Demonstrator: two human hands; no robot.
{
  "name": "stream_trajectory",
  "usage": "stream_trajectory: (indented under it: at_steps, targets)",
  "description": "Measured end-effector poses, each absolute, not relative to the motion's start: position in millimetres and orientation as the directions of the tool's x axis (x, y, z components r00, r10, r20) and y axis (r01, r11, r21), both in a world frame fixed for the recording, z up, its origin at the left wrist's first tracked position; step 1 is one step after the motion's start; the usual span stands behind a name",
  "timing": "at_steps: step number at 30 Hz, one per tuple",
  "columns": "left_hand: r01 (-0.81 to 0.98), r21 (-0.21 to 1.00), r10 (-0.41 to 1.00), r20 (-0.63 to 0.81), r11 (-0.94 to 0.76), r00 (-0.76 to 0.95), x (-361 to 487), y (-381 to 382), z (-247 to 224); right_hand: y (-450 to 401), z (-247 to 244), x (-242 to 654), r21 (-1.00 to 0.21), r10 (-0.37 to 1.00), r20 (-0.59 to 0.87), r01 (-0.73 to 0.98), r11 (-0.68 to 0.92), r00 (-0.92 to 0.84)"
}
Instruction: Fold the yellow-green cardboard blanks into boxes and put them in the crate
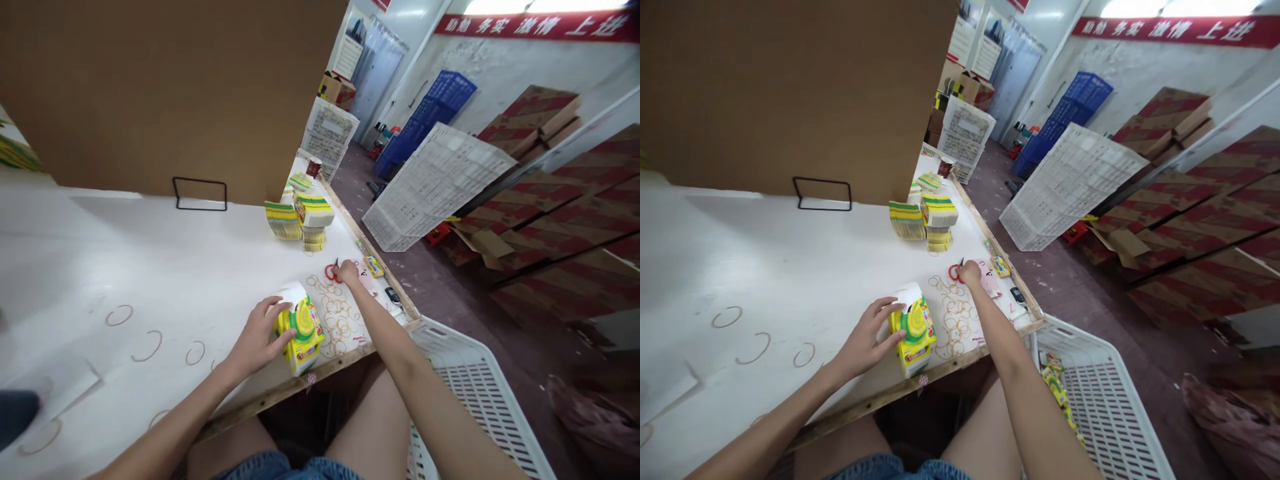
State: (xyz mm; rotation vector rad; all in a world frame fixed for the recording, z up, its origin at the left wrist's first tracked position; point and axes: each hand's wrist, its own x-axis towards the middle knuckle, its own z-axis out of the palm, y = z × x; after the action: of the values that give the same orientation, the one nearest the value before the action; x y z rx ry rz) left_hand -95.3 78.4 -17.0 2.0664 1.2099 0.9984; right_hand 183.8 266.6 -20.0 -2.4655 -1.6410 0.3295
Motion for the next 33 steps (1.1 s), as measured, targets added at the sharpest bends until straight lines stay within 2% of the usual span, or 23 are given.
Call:
stream_trajectory:
  at_steps: [3,6,11,14,17,19,21,23,28,33]
  targets:
    - [0.505,0.730,0.885,0.339,-0.461,0.318,-96.5,76.7,-16.7,264.5,-15.9,185.8,-0.422,0.908,-0.145,0.805,-0.417,0.394]
    - [0.511,0.695,0.862,0.375,-0.506,0.342,-99.3,76.6,-13.1,252.4,-10.3,188.2,-0.616,0.905,-0.138,0.680,-0.397,0.403]
    - [0.512,0.611,0.794,0.408,-0.604,0.450,-96.8,86.8,8.1,211.7,4.2,187.5,-0.894,0.931,-0.081,0.386,-0.226,0.357]
    - [0.535,0.549,0.748,0.297,-0.643,0.594,-88.8,103.1,23.3,174.3,20.5,181.8,-0.972,0.959,-0.074,0.195,-0.131,0.274]
    - [0.564,0.540,0.744,0.196,-0.625,0.638,-80.2,117.9,31.1,128.2,37.4,170.0,-0.993,0.983,-0.102,0.051,-0.111,0.153]
    - [0.562,0.533,0.736,0.187,-0.632,0.650,-75.8,122.6,30.9,96.7,44.7,159.4,-0.989,0.987,-0.146,-0.033,-0.145,0.059]
    - [0.563,0.522,0.736,0.209,-0.641,0.644,-72.4,123.1,27.6,68.2,47.5,148.0,-0.940,0.963,-0.251,-0.212,-0.267,-0.100]
    - [0.569,0.515,0.746,0.242,-0.641,0.621,-69.7,121.1,22.7,44.5,46.1,136.8,-0.872,0.924,-0.325,-0.315,-0.375,-0.201]
    - [0.548,0.554,0.765,0.306,-0.627,0.566,-65.3,117.3,11.9,6.7,35.3,110.0,-0.737,0.855,-0.398,-0.438,-0.514,-0.333]
    - [0.516,0.591,0.770,0.332,-0.621,0.545,-65.4,117.6,7.2,0.3,32.0,86.7,-0.640,0.788,-0.436,-0.466,-0.611,-0.434]
